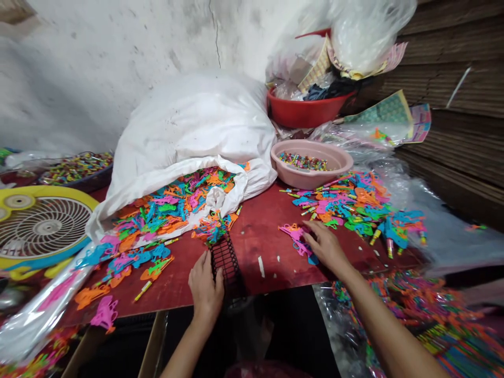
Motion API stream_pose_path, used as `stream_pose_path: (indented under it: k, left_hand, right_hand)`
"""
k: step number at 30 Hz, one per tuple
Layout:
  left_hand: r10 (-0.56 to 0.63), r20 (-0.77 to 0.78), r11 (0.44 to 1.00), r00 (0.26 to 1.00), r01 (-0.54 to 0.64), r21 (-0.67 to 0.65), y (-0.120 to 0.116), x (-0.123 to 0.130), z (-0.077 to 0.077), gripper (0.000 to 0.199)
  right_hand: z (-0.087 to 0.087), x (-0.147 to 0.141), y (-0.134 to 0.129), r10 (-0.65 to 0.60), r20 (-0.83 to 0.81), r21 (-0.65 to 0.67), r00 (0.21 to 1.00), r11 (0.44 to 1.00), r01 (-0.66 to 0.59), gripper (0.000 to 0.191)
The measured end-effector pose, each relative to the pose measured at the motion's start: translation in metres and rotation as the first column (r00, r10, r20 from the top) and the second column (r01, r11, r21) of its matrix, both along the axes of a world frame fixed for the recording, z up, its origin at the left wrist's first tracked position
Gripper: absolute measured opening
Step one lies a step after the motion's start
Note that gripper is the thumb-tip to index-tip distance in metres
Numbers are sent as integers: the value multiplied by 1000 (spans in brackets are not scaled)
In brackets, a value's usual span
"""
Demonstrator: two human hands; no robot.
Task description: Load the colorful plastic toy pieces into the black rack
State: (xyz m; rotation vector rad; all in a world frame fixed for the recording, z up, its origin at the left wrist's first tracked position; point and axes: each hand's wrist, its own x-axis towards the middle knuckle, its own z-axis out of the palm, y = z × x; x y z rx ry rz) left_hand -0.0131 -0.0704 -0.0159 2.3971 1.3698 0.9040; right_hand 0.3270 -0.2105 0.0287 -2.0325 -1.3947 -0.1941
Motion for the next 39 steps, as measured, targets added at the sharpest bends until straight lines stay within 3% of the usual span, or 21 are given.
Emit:
stream_pose_path:
  k: [2,5,7,11,18,21,24,25,27,30,33,37,38,39]
  left_hand:
    - [31,47,999,998,-30,-20,-2,9,0,56]
    - [44,148,998,988,-35,-61,-3,22,-1,63]
    - [54,222,995,974,-34,-93,-5,31,-2,67]
    - [55,337,984,940,7,-178,-19,47,3,70]
    - [-73,409,949,910,190,-253,-52,51,7,57]
    - [-91,455,949,886,215,-229,-57,48,16,43]
    - [-149,497,959,855,248,-139,-57,48,33,36]
    - [-185,479,961,858,260,-97,-56,48,38,37]
    - [-239,381,963,893,268,-25,-53,50,45,44]
    - [-258,191,964,947,266,-14,-46,51,45,48]
    - [-292,135,952,947,301,-51,-39,46,38,35]
    - [-287,282,928,915,339,-157,-35,39,34,29]
    - [-263,340,919,903,341,-197,-35,39,34,29]
    - [-238,396,909,887,347,-231,-34,39,34,29]
  right_hand:
    - [12,8,10,-108,77,22,991,994,106,35]
    - [31,38,19,-367,263,29,892,927,373,42]
    - [40,62,23,-383,346,-61,857,902,428,46]
    - [43,93,28,-231,403,-308,885,877,369,38]
    - [51,89,31,-187,394,-208,900,935,286,25]
    - [64,73,27,-114,226,-157,967,976,152,26]
    - [75,37,24,72,-97,-76,993,994,-79,27]
    - [77,20,23,149,-236,-58,960,984,-167,30]
    - [79,-18,22,249,-533,-68,809,940,-335,41]
    - [81,-73,22,213,-789,-91,577,887,-452,51]
    - [83,-106,23,179,-883,-77,434,857,-509,51]
    - [73,-124,25,252,-947,125,201,862,-492,54]
    - [67,-128,27,269,-945,153,186,867,-475,54]
    - [59,-133,29,281,-933,154,224,875,-459,53]
